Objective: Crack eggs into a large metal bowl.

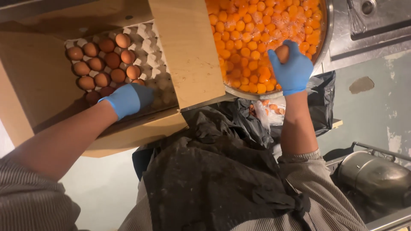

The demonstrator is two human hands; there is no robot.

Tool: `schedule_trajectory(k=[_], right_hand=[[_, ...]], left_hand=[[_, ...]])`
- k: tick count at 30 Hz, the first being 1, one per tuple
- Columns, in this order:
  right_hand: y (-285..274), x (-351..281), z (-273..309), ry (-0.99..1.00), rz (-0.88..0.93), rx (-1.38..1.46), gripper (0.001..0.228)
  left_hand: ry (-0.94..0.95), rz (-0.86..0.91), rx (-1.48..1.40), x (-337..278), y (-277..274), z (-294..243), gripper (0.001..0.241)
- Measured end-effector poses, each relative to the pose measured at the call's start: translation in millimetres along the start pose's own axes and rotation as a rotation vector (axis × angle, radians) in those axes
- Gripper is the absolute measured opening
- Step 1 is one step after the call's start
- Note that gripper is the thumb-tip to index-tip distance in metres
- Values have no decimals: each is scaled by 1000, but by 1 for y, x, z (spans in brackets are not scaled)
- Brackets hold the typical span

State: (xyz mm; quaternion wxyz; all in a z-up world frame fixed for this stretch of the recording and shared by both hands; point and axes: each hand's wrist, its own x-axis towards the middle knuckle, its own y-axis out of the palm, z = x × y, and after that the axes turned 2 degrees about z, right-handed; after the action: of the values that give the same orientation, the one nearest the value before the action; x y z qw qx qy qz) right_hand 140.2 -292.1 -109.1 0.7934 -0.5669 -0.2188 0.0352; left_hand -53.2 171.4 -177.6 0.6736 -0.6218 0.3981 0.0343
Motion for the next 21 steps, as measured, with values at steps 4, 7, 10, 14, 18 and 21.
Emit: schedule_trajectory(k=[4, 7, 10, 14, 18, 21], right_hand=[[-30, -27, -39, 7, -107, 82, 42], [-50, -67, -75, 77, -213, 185, 37], [-67, -84, -75, 362, -70, 79, 43], [-72, -94, -62, 218, 177, -172, 65], [-76, -94, 32, -96, -129, 95, 75], [-51, -114, 65, -567, -480, 365, 70]], left_hand=[[-116, 3, -196, -37, -73, -13, 25], [-254, -148, -538, -74, -120, -26, 36], [-214, -451, -865, -100, -148, -52, 42], [-159, -767, -1095, -91, -169, -100, 46], [233, -881, -1241, -39, -190, -154, 46], [331, -804, -1310, -3, -212, -193, 44]])
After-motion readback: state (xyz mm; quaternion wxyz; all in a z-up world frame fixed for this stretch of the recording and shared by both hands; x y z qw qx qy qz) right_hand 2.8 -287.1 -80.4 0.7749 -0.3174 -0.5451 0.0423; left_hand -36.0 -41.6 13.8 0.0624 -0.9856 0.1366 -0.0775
